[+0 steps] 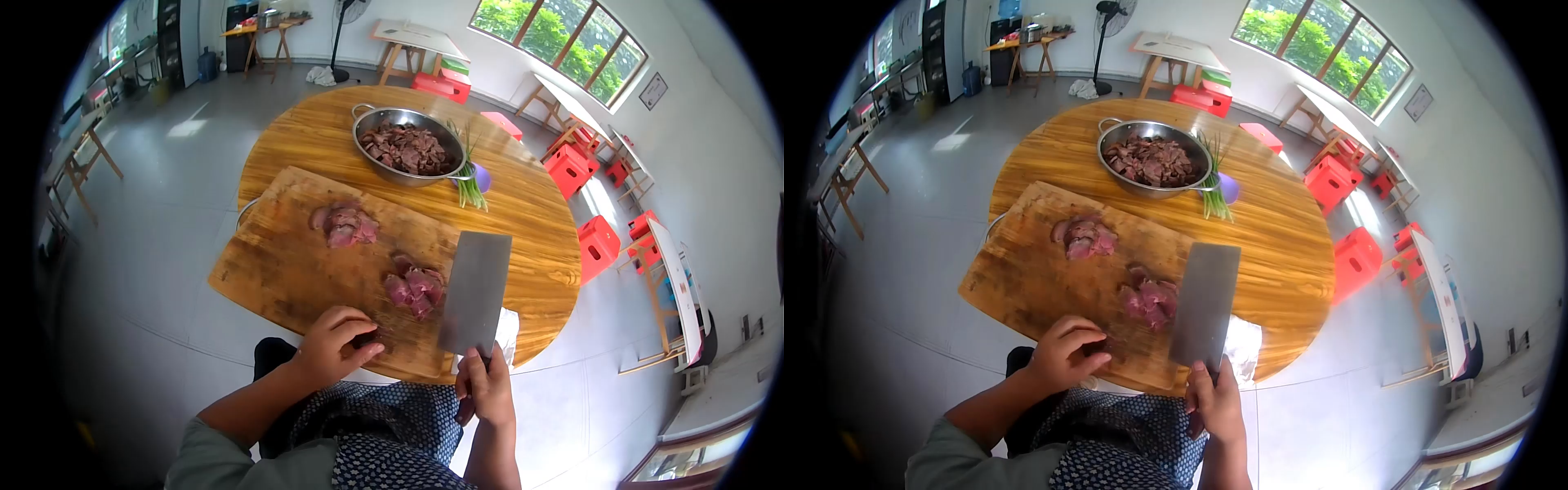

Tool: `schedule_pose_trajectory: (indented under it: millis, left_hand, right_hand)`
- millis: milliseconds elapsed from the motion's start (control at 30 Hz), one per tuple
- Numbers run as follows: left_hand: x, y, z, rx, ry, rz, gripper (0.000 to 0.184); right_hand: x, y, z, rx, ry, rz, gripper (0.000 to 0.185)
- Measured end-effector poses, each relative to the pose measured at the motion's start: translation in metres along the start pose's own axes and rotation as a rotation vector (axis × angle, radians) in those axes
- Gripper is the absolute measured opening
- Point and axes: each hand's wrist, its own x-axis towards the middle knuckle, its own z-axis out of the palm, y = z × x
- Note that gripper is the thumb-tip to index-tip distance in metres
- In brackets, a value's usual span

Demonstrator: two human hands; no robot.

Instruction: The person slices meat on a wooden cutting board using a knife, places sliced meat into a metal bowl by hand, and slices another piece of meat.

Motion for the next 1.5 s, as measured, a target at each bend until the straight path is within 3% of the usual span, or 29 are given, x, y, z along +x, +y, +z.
schedule_pose_trajectory:
  millis: [67,200,267,300,400,533,833,1067,1133,1267,1433,1500]
  left_hand:
    - [0.007,-0.003,-0.002,0.022,-0.071,-0.094,0.035]
    - [0.068,-0.012,-0.015,0.115,-0.256,-0.074,0.039]
    - [0.102,-0.032,-0.011,0.241,-0.62,0.03,0.069]
    - [0.117,-0.033,-0.008,0.254,-0.623,0.043,0.069]
    - [0.15,-0.038,0.016,0.297,-1.055,-0.066,0.118]
    - [0.165,-0.04,0.041,0.267,-1.283,-0.093,0.115]
    - [0.153,-0.041,0.028,0.267,-1.14,-0.209,0.071]
    - [0.135,-0.056,0.02,0.236,-1.003,-0.119,0.061]
    - [0.136,-0.049,0.015,0.121,-1.009,-0.293,0.057]
    - [0.153,-0.035,0.002,0.053,-0.881,-0.392,0.049]
    - [0.155,-0.059,0.027,0.052,-0.868,-0.301,0.051]
    - [0.15,-0.072,0.04,0.087,-0.773,-0.328,0.052]
  right_hand:
    - [-0.011,0.01,-0.008,0.1,0.025,0.012,0.017]
    - [-0.034,0.006,-0.023,0.183,0.078,0.021,0.017]
    - [-0.039,0.003,-0.03,0.211,0.111,0.028,0.019]
    - [-0.041,0.005,-0.033,0.245,0.11,0.012,0.019]
    - [-0.051,0.01,-0.041,0.313,0.109,-0.009,0.018]
    - [-0.062,0.016,-0.048,0.373,0.11,0.002,0.018]
    - [-0.07,0.029,-0.055,0.454,0.075,0.02,0.02]
    - [-0.073,0.032,-0.052,0.415,0.052,0.021,0.018]
    - [-0.073,0.03,-0.051,0.431,0.051,0.021,0.018]
    - [-0.074,0.029,-0.05,0.445,0.053,0.052,0.017]
    - [-0.071,0.029,-0.045,0.433,0.047,0.043,0.016]
    - [-0.071,0.031,-0.044,0.39,0.029,0.036,0.016]
